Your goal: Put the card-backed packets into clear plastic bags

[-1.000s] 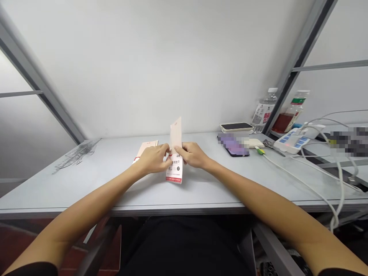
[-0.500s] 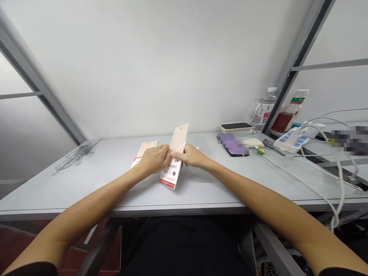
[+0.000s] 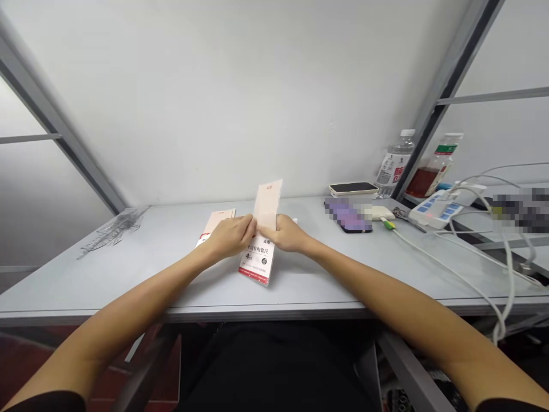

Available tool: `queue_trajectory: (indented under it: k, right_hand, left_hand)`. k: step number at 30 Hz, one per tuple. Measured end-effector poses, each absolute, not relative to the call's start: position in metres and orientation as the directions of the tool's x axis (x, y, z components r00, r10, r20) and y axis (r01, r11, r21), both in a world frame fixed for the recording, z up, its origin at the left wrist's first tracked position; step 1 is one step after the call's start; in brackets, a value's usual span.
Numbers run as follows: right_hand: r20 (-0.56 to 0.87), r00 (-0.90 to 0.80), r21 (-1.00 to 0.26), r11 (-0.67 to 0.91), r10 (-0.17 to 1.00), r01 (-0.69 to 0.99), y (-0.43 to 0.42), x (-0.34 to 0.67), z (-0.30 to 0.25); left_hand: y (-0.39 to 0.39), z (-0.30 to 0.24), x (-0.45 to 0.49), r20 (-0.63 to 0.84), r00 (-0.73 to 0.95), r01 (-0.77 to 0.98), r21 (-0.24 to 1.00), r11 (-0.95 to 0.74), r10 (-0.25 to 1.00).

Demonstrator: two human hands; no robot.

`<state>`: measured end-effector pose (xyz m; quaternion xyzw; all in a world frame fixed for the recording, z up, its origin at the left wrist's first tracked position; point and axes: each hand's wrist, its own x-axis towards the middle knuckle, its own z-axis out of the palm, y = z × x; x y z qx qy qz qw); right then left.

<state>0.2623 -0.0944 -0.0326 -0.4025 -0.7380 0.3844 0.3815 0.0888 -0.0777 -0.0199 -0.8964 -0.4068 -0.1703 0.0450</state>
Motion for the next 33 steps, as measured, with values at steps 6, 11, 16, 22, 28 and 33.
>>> queue_trajectory:
  k: [6, 11, 16, 22, 28, 33]
  right_hand:
    - [0.276, -0.399, -0.871, 0.403, 0.874, 0.282, -0.098, 0.261, -0.03]
    - [0.296, -0.433, -0.877, 0.421, 0.852, 0.229, -0.099, 0.262, -0.028]
    - [0.303, -0.449, -0.881, 0.426, 0.84, 0.204, -0.098, 0.264, -0.03]
    - [0.342, -0.446, -0.866, 0.462, 0.827, 0.191, -0.097, 0.266, -0.031]
    - [0.376, -0.366, -0.878, 0.454, 0.851, 0.155, -0.098, 0.264, -0.028]
    - [0.331, -0.28, -0.895, 0.394, 0.901, 0.208, -0.097, 0.265, -0.026]
  left_hand:
    - [-0.073, -0.02, 0.085, 0.364, 0.596, 0.634, 0.333, -0.698, 0.716]
    - [-0.072, -0.019, 0.084, 0.341, 0.593, 0.533, 0.513, -0.673, 0.73]
    - [-0.074, -0.019, 0.084, 0.325, 0.597, 0.482, 0.586, -0.652, 0.733]
    - [-0.067, -0.02, 0.08, 0.338, 0.561, 0.473, 0.618, -0.628, 0.755]
    - [-0.065, -0.017, 0.079, 0.447, 0.426, 0.549, 0.564, -0.617, 0.787]
    - [-0.059, -0.02, 0.074, 0.377, 0.338, 0.613, 0.607, -0.506, 0.862]
